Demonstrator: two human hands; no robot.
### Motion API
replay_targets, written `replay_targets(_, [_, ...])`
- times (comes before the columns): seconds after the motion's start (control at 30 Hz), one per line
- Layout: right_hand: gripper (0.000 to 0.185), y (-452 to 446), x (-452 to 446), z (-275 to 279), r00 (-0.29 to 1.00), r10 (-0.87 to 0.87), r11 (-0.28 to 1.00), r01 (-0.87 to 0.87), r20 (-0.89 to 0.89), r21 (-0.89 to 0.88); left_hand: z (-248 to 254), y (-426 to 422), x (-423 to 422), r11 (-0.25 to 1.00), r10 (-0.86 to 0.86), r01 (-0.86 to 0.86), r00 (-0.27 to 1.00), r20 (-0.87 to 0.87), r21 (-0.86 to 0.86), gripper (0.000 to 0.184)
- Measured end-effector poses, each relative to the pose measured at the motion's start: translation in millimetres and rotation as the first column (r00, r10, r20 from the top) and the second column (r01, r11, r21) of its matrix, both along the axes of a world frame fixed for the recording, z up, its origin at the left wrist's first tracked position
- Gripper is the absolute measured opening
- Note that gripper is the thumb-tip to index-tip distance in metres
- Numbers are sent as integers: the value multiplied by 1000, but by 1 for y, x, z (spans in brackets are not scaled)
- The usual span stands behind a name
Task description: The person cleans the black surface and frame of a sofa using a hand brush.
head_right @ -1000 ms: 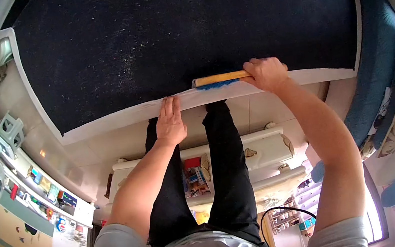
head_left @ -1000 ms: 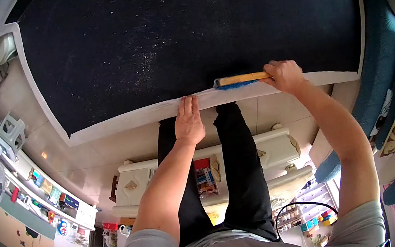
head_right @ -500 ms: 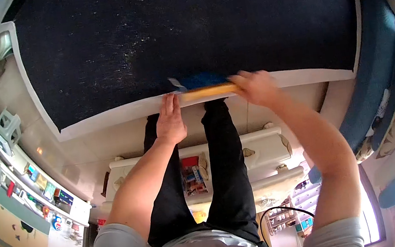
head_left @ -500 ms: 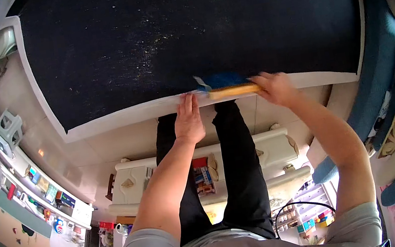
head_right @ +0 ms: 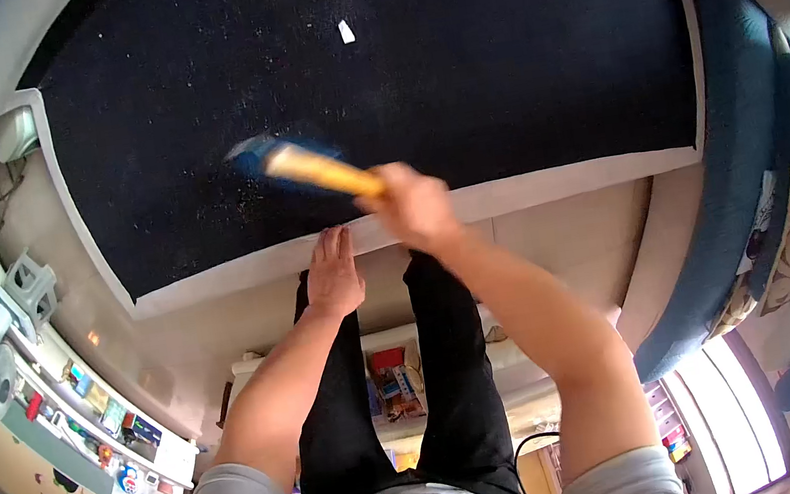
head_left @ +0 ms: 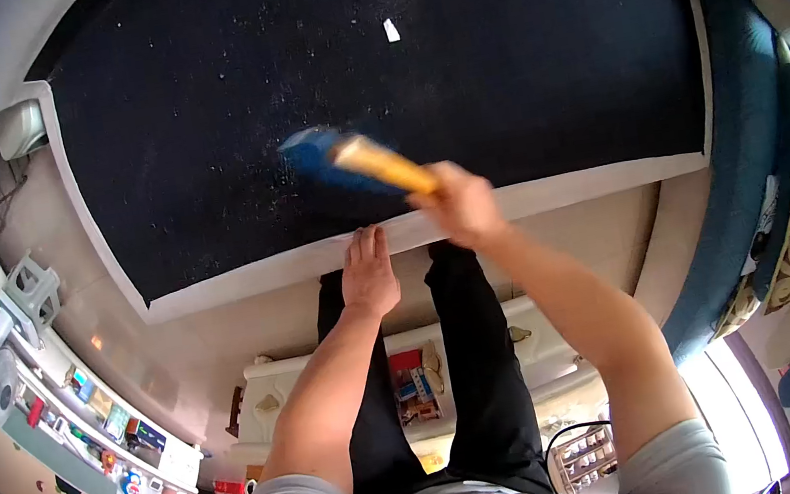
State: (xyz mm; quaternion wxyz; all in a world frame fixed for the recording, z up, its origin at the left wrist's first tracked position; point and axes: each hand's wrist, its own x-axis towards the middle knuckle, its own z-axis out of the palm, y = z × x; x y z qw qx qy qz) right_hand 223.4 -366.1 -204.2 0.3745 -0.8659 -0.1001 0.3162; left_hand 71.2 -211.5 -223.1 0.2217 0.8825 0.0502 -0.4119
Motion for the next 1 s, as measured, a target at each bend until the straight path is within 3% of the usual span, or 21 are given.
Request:
replay_targets(0.07, [28, -44, 9, -2, 905, -425, 905, 425, -5, 20, 0, 7, 8, 1000, 3, -3, 996, 88, -7, 68])
replay_targets(0.17, [29, -104, 33, -1, 791, -501, 815, 568, 351, -116, 12, 10, 47, 999, -34, 26, 959, 283, 31, 67])
replay_targets(0.2, [29, -110, 32, -8, 787, -526, 731, 612, 323, -301, 10, 12, 59, 999, -21, 5, 940, 340, 48, 69])
replay_targets(0.27, [24, -78, 28, -10, 720, -688, 703, 631, -87, -328, 12, 16, 86, 996, -47, 27, 971, 234, 89, 73])
replay_targets(0.3, [19, -45, 22, -4, 842, -533, 770, 522, 82, -368, 8, 19, 90, 997, -36, 21, 977, 211, 74, 74])
replay_targets(0.33, [19, -19, 16, -6, 856, -512, 791, 502, 71, -350, 3, 19, 87, 996, -40, 23, 975, 217, 80, 79])
replay_targets(0.4, [24, 34, 11, -2, 640, -630, 758, 630, -439, -169, 6, 22, 91, 992, -93, 78, 985, 147, 104, 79])
replay_targets(0.43, [24, 54, -7, -15, 880, -406, 912, 376, -245, -162, 8, 23, 93, 988, -116, 103, 987, 112, 113, 78])
replay_targets(0.5, [27, 98, -14, 4, 933, -244, 967, 214, -265, -137, 8, 28, 93, 998, 57, -52, 992, 109, -43, 70])
replay_targets(0.53, [31, 109, -20, 7, 922, -267, 964, 253, -279, -87, -23, 28, 72, 931, -279, 210, 937, 212, 298, 69])
replay_targets(0.6, [34, 101, -23, 21, 979, -169, 984, 175, -117, 36, -45, 32, 58, 866, -422, 310, 874, 242, 392, 70])
replay_targets(0.63, [35, 92, -18, 27, 992, -121, 989, 122, -24, 87, -25, 32, 75, 929, -323, 274, 929, 180, 250, 73])
replay_targets(0.67, [32, 72, -9, 32, 977, -178, 983, 182, -115, 21, -4, 32, 92, 971, -218, 207, 971, 96, 116, 76])
replay_targets(0.7, [29, 44, 4, 37, 951, -237, 972, 232, -201, -47, 20, 29, 111, 973, -207, 211, 977, -57, 93, 80])
replay_targets(0.77, [20, 0, 21, 42, 892, -441, 893, 426, -95, -146, 27, 33, 111, 999, -47, 47, 998, 29, -22, 86])
replay_targets(0.83, [19, -41, 33, 39, 841, -537, 813, 538, 71, -222, 21, 35, 107, 1000, 2, -3, 987, 163, 4, 85])
replay_targets(0.87, [20, -44, 26, 25, 857, -512, 802, 502, 61, -324, 19, 33, 108, 998, -6, -2, 994, 113, 68, 86])
replay_targets(0.9, [22, -34, 18, 19, 881, -473, 834, 440, -19, -331, 22, 33, 112, 991, -13, 5, 998, 57, 137, 86])
replay_targets(1.0, [23, 42, -1, 7, 921, -341, 917, 281, -189, -283, 19, 36, 114, 993, -2, 7, 999, -48, 114, 75])
